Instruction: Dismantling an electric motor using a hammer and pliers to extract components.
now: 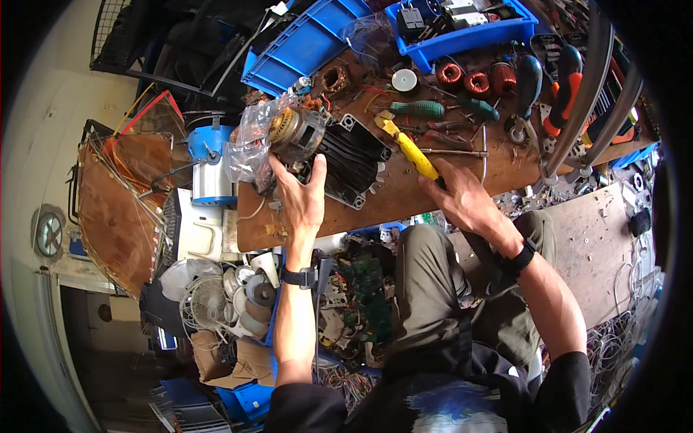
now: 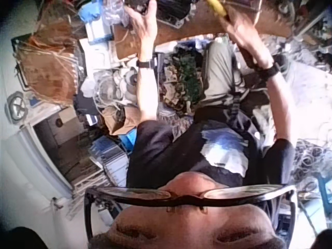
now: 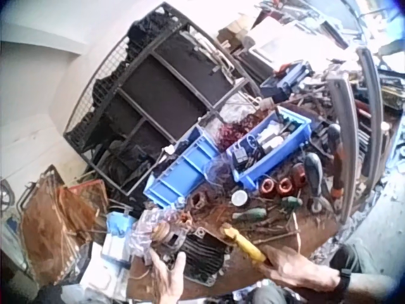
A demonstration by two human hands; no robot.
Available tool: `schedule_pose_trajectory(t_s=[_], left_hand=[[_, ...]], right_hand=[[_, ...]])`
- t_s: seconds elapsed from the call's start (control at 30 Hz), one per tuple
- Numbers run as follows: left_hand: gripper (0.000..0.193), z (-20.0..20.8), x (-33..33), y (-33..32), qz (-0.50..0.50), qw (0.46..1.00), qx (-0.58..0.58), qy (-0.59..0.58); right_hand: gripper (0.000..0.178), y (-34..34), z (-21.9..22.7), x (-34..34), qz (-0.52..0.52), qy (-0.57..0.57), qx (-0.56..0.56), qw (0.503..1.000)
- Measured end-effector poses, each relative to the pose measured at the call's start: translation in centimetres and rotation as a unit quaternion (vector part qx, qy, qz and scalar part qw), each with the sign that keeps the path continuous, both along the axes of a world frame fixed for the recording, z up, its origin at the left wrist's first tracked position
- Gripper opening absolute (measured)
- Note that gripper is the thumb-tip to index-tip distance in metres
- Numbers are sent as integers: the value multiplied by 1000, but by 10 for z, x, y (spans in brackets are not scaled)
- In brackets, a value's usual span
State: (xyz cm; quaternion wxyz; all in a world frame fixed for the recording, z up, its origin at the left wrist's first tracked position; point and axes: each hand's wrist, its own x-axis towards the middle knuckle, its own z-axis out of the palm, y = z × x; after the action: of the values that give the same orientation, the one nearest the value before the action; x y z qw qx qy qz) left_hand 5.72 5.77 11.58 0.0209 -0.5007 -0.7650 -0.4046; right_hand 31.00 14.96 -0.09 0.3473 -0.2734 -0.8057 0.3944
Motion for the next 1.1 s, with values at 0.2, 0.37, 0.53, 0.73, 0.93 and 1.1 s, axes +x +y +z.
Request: schedule_pose_trajectory(t_s=[0.2, 0.37, 0.53, 0.73, 0.93, 1.1], left_hand=[[79, 1, -28, 15, -55, 997, 33, -33], [68, 20, -12, 22, -43, 996, -7, -71], [66, 14, -31, 27, -59, 995, 9, -75], [67, 12, -28, 29, -63, 995, 10, -76], [75, 9, -29, 21, -57, 997, 19, -58], [75, 16, -20, 18, -50, 997, 2, -63]], right_hand=[[36, 2, -6, -4, -16, 11, -36, 999], [35, 0, -14, -4, -32, 25, 3, 999], [33, 0, -17, -3, -33, 29, 158, 986], [44, 1, -15, 0, -4, -11, 36, 999], [45, 2, -7, 0, 4, -9, -16, 1000], [46, 4, -6, -2, 5, -18, -83, 996]])
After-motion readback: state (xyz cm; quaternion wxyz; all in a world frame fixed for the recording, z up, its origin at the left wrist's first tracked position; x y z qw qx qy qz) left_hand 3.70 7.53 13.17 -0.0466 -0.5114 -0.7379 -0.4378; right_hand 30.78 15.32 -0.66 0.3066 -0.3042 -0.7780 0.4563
